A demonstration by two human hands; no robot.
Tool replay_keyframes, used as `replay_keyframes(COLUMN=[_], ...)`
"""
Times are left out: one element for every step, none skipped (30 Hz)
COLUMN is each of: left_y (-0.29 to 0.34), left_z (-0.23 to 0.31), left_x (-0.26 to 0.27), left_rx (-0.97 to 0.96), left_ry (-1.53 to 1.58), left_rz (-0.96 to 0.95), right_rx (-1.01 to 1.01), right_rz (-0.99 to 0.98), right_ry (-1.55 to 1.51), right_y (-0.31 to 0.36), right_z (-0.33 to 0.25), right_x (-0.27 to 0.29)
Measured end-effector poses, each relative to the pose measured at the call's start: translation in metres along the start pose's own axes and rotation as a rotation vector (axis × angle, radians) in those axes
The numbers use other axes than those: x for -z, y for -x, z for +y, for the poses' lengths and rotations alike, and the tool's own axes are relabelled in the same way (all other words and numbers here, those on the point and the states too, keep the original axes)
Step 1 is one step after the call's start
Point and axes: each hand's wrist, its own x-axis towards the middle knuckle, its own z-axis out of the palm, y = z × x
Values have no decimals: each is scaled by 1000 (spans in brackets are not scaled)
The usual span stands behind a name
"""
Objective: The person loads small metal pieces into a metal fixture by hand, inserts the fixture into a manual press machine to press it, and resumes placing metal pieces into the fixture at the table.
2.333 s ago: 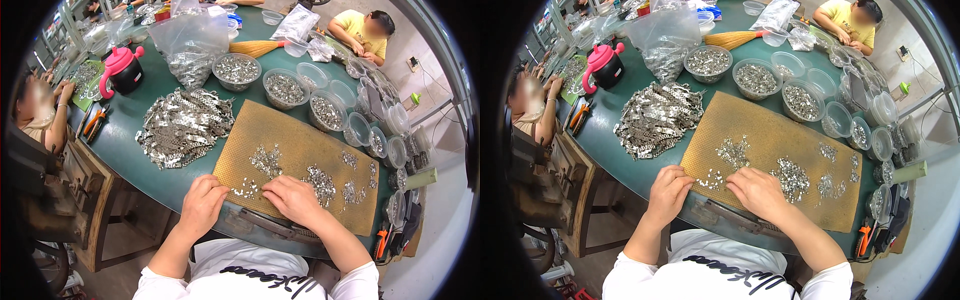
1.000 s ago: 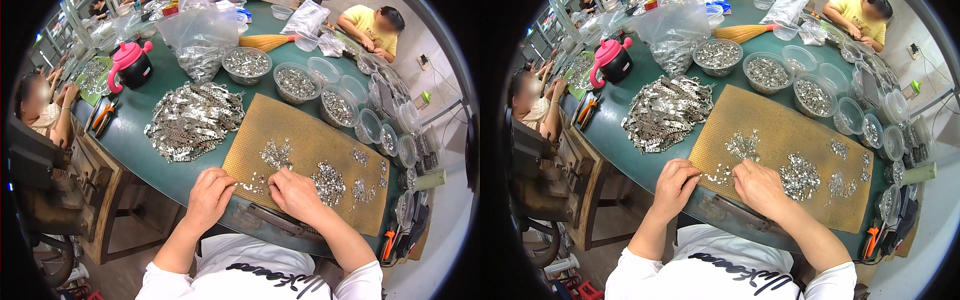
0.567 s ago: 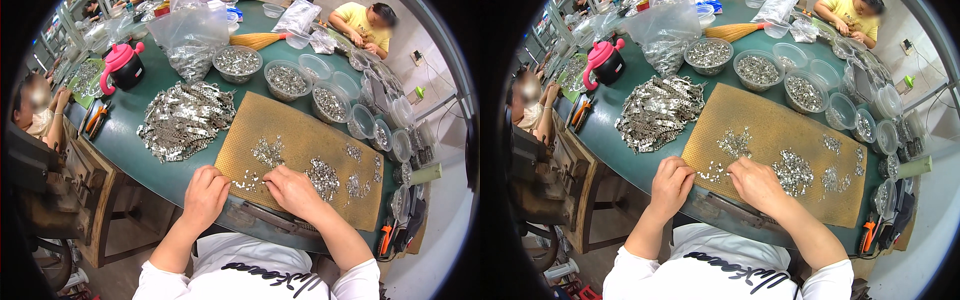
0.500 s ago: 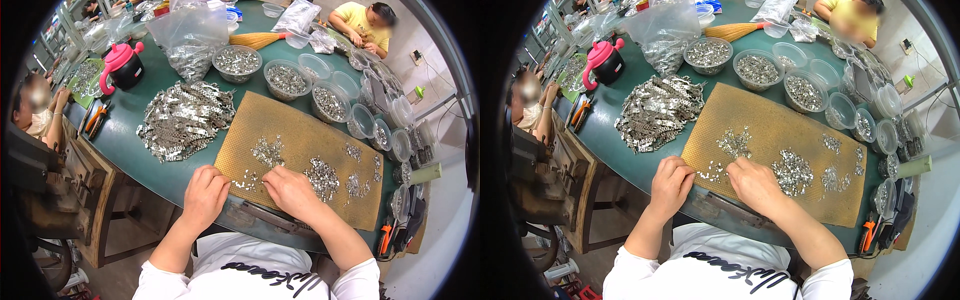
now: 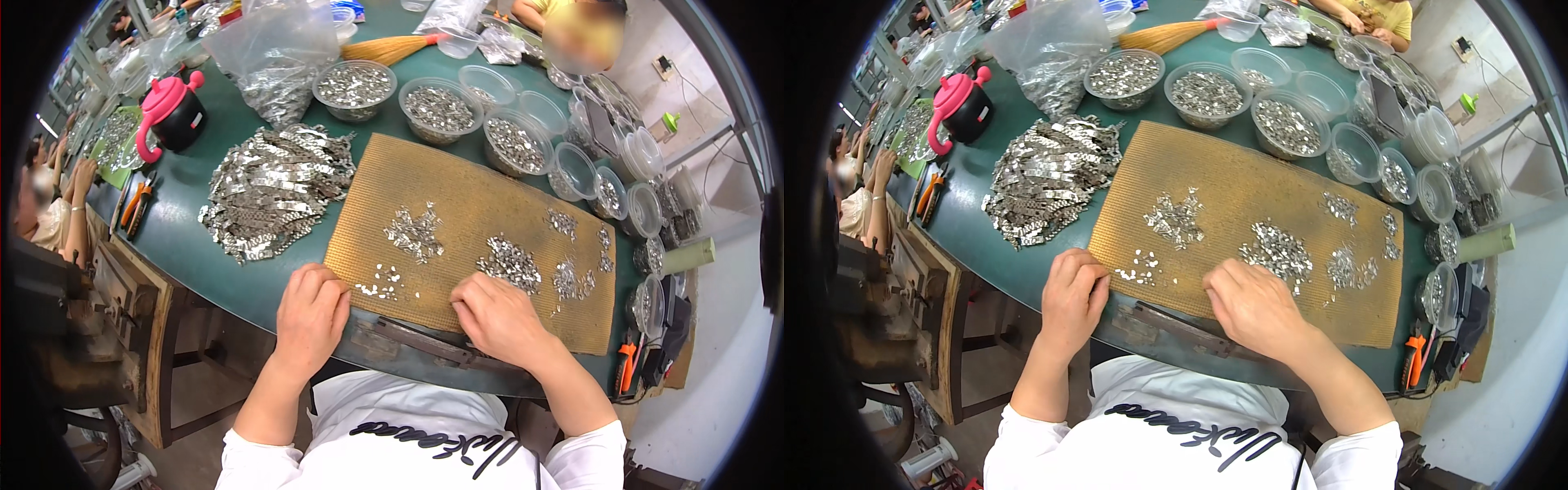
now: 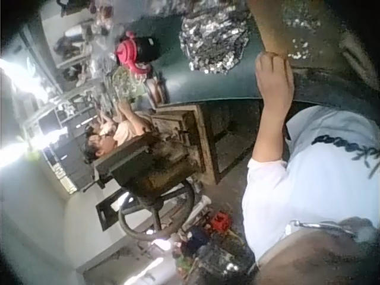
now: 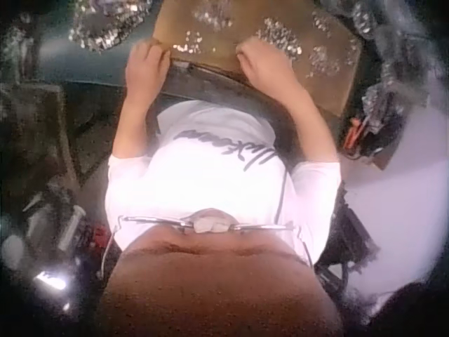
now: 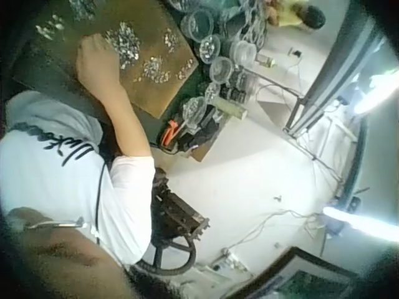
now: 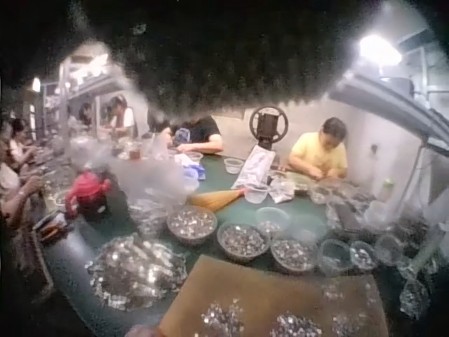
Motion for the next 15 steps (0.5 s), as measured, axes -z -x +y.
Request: replay_keyframes(left_y=[0, -1, -1, -1, 0, 0, 0, 0, 0, -1, -1, -1, -1, -1, -1], left_z=[0, 1, 2, 2, 3, 3, 4, 4, 4, 4, 4, 3, 3, 2, 2], left_x=[1, 0, 1, 0, 1, 0, 0, -1, -2, -2, -2, -1, -1, 0, 0], left_rx=[-2, -3, -2, -16, -12, -10, -14, -16, -26, -35, -41, -47, -55, -55, -54], left_ry=[-14, -17, -29, -30, -41, -54, -62, -75, -85, -91, -98, -108, -113, -112, -111], left_rz=[-8, -16, -33, -22, -43, -60, -65, -67, -72, -74, -76, -79, -86, -88, -90], right_rx=[-25, -30, -49, -77, -95, -112, -138, -144, -158, -180, -169, -165, -161, -160, -146], right_rz=[7, 15, 18, 20, 17, 20, 17, 17, 10, -3, -21, -15, -7, 3, 16], right_ry=[7, 14, 24, 29, 33, 34, 30, 41, 45, 38, 66, 79, 91, 93, 124], right_y=[10, 20, 31, 43, 55, 66, 75, 84, 92, 98, 103, 106, 108, 110, 110], right_z=[1, 3, 4, 4, 4, 4, 4, 3, 0, -3, -5, -6, -8, -9, -10], right_x=[6, 11, 18, 24, 28, 32, 35, 37, 38, 38, 37, 36, 34, 31, 29])
